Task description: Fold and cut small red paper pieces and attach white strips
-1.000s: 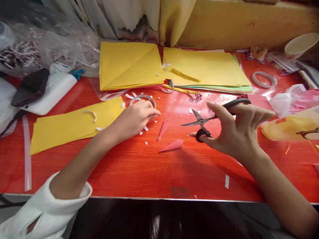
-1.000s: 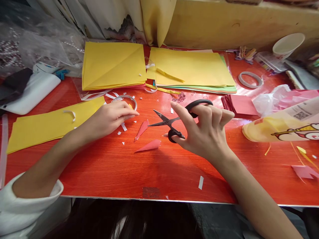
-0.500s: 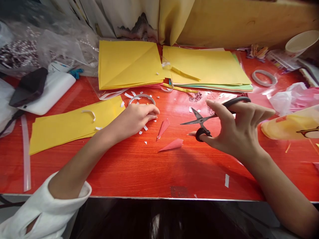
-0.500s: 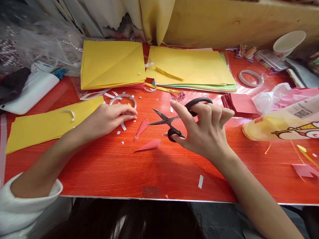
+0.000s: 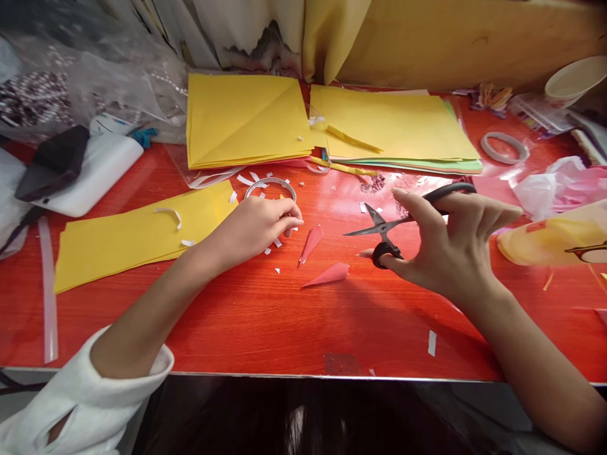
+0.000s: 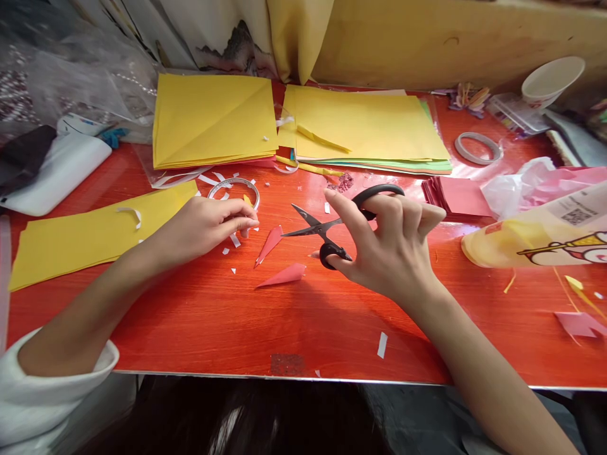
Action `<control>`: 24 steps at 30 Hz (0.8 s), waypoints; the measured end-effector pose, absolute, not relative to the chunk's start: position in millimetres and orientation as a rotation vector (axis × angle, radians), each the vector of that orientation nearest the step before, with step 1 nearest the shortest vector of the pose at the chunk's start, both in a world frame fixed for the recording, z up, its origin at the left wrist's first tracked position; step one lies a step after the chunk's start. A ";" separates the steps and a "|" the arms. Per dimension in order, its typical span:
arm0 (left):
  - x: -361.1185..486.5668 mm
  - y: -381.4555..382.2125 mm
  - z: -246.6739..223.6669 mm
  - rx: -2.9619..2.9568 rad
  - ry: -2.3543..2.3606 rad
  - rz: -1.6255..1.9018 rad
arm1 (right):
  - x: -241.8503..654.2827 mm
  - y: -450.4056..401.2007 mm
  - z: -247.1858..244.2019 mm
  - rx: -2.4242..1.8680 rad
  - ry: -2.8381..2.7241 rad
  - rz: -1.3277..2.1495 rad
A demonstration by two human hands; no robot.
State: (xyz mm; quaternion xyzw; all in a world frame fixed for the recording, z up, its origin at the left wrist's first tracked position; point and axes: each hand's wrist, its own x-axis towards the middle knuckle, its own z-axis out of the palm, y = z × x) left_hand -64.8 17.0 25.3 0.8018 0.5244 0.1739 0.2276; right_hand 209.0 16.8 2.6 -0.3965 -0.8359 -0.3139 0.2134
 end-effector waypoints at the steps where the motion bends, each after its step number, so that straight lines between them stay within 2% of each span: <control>1: -65.0 17.0 25.4 2.210 1.461 0.485 | 209.0 16.9 2.6 -1.100 -2.318 -0.876; 9: -65.5 17.5 24.6 2.170 1.498 0.539 | 208.2 16.9 3.6 -1.102 -2.309 -0.912; 15: -65.6 18.5 20.7 2.355 1.337 0.602 | 207.5 15.7 4.4 -1.116 -2.317 -0.896; 19: -63.1 15.7 25.8 2.200 1.494 0.632 | 207.1 15.4 4.3 -1.115 -2.311 -0.877; 24: -64.8 16.4 28.1 2.287 1.429 0.790 | 207.5 15.7 4.0 -1.116 -2.315 -0.872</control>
